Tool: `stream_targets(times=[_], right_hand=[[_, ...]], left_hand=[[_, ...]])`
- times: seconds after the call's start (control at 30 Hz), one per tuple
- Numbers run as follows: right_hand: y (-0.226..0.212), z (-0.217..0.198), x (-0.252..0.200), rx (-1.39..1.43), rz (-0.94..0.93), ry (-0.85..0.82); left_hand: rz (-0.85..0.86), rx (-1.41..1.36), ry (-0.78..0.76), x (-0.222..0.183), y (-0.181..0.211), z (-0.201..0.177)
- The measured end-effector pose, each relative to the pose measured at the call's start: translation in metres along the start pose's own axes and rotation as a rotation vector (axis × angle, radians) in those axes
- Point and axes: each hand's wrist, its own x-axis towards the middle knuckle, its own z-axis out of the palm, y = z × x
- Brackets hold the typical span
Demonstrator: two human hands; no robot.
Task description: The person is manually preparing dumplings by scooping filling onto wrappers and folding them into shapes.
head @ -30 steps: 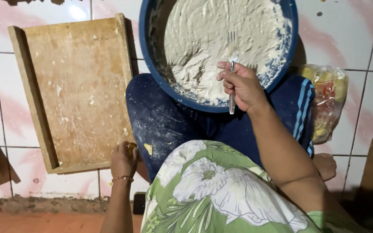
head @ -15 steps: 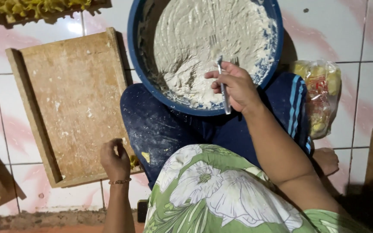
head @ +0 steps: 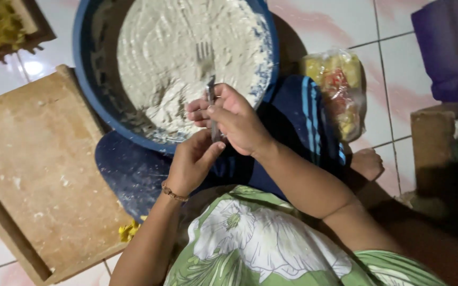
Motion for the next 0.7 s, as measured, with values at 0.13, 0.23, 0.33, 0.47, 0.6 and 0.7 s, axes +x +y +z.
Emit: stream_targets(times=[0.13, 0.23, 0.33, 0.47, 0.6, 0.7], right_hand=[[0.000, -0.011, -0.006, -0.005, -0.013, -0.010], [0.004, -0.026, 0.002, -0.002, 0.019, -0.005], [0.005, -0.027, 0.006, 0.000, 0.067, 0.058], [0.006, -0.002, -0.003, -0.009, 0.093, 0.022], [0.010, 0.011, -0.017, -0.036, 0.093, -0.007], [-0.019, 0.012, -0.026, -0.200, 0.065, -0.079]], left_hand=[[-0.012, 0.028, -0.021, -0.005, 0.010, 0.004], [0.006, -0.020, 0.094, -0.018, 0.015, -0.017], [-0.003, -0.059, 0.261, -0.033, 0.013, -0.034], [-0.064, -0.115, 0.161, -0.030, 0.019, -0.022], [-0.131, -0.114, -0.007, -0.020, -0.008, 0.006], [-0.090, -0.141, -0.045, -0.014, 0.017, 0.015]])
